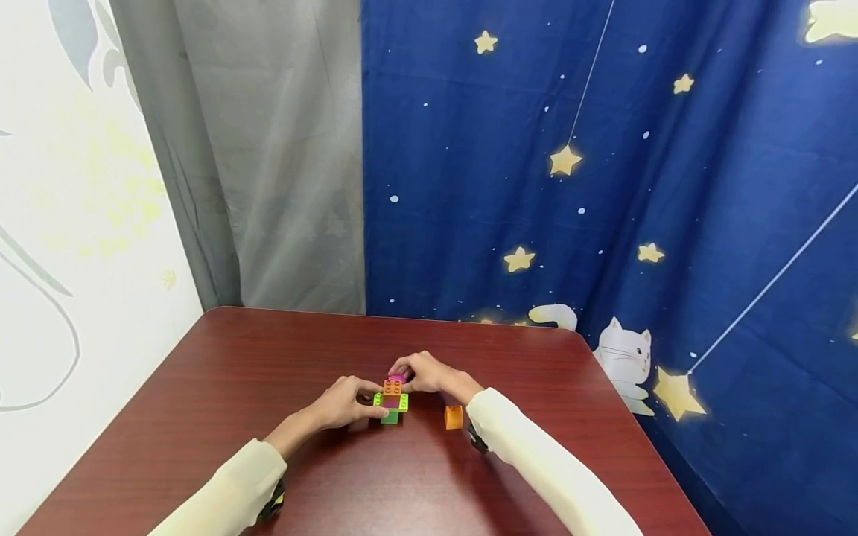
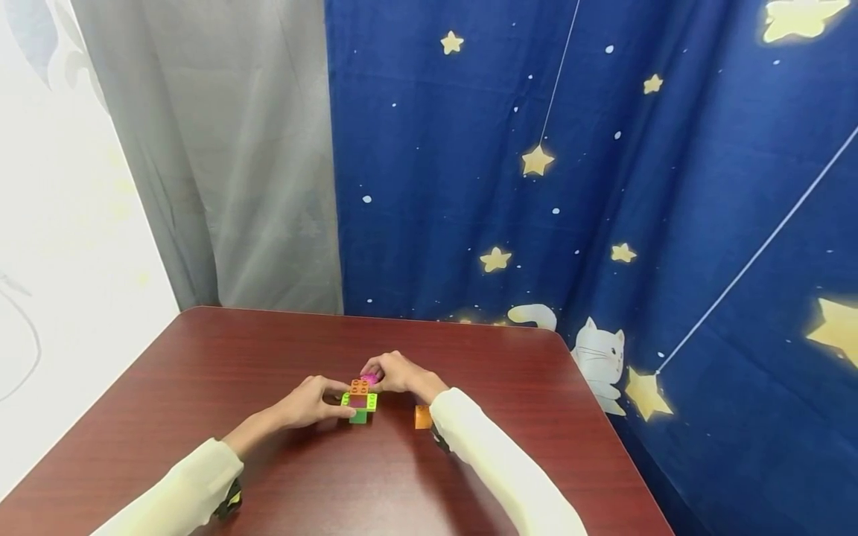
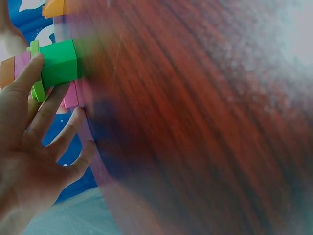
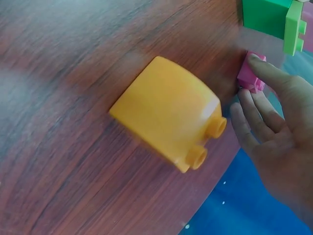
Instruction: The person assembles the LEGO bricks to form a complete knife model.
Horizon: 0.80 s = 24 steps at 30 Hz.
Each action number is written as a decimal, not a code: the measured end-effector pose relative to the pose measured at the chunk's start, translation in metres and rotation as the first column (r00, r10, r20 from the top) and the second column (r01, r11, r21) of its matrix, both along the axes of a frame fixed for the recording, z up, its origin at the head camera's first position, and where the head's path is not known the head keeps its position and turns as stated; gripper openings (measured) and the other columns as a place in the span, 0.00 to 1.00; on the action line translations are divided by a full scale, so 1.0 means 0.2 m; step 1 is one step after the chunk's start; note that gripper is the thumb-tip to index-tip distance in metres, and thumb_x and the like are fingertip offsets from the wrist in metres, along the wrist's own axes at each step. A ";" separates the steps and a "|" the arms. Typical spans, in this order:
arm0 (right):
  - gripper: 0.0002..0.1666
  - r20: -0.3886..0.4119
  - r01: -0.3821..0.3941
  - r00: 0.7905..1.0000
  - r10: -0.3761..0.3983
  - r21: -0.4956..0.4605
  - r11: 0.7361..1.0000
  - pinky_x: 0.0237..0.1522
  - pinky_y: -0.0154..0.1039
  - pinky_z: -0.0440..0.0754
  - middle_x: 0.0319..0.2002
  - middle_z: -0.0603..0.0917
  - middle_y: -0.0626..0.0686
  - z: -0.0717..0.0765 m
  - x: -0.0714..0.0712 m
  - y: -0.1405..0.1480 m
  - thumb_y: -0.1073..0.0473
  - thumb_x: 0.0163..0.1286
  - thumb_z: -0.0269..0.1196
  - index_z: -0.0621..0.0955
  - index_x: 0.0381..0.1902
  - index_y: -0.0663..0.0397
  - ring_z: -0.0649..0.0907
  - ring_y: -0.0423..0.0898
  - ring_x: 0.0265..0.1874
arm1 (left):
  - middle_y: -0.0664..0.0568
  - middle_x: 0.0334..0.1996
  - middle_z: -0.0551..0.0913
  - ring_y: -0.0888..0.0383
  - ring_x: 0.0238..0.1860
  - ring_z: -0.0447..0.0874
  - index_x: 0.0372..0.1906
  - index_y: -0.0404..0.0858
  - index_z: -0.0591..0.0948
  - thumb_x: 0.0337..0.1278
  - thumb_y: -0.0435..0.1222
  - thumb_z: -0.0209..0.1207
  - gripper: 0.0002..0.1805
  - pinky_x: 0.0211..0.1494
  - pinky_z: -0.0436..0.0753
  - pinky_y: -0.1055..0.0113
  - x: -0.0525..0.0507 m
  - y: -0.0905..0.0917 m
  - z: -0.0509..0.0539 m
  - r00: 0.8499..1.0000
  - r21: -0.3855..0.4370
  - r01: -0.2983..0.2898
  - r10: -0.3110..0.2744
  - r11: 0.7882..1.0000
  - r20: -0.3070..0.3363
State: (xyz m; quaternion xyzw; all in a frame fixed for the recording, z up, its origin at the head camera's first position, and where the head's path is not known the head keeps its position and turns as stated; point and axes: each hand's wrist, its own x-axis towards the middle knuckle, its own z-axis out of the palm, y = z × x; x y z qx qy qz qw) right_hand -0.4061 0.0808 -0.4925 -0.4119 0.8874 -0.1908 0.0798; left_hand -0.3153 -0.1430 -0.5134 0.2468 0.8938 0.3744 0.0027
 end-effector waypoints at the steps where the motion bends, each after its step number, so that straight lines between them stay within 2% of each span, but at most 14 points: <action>1: 0.19 0.005 0.003 1.000 -0.003 -0.005 1.000 0.49 0.34 0.84 0.46 0.90 0.49 0.00 0.00 0.01 0.65 0.64 0.75 0.87 0.53 0.53 0.87 0.42 0.44 | 0.52 0.44 0.91 0.59 0.42 0.89 0.54 0.36 0.88 0.56 0.51 0.75 0.27 0.45 0.84 0.63 0.00 0.00 0.00 1.000 0.000 0.001 -0.001 1.000 -0.003; 6: 0.19 0.020 0.033 0.999 -0.032 -0.022 0.999 0.50 0.35 0.84 0.46 0.90 0.48 0.00 0.00 0.05 0.60 0.66 0.75 0.87 0.54 0.52 0.87 0.43 0.45 | 0.50 0.45 0.91 0.59 0.43 0.89 0.54 0.35 0.88 0.55 0.52 0.75 0.29 0.47 0.86 0.58 0.01 0.00 -0.01 1.000 -0.008 -0.004 0.004 1.000 -0.013; 12: 0.20 -0.004 0.046 0.999 -0.046 -0.040 0.998 0.51 0.37 0.84 0.44 0.90 0.46 0.01 -0.01 0.10 0.53 0.66 0.76 0.87 0.54 0.51 0.87 0.45 0.47 | 0.48 0.45 0.90 0.57 0.45 0.89 0.54 0.34 0.88 0.54 0.52 0.76 0.30 0.49 0.86 0.54 0.01 0.00 -0.01 1.000 -0.011 -0.027 0.027 1.000 -0.004; 20: 0.20 0.010 0.051 0.999 -0.050 -0.098 0.994 0.52 0.45 0.85 0.44 0.90 0.50 0.05 0.02 0.16 0.53 0.66 0.76 0.87 0.54 0.53 0.87 0.51 0.47 | 0.48 0.43 0.90 0.56 0.44 0.88 0.54 0.34 0.88 0.53 0.52 0.76 0.30 0.47 0.86 0.55 0.01 0.00 0.00 0.999 -0.011 -0.037 0.037 0.999 0.010; 24: 0.20 -0.004 0.050 0.999 -0.051 -0.110 0.993 0.52 0.45 0.85 0.43 0.90 0.50 0.06 0.04 0.18 0.53 0.66 0.76 0.87 0.53 0.53 0.87 0.51 0.46 | 0.47 0.44 0.90 0.54 0.44 0.88 0.54 0.34 0.88 0.54 0.51 0.76 0.30 0.47 0.86 0.55 0.01 0.00 0.00 0.999 -0.010 -0.035 0.035 0.999 0.015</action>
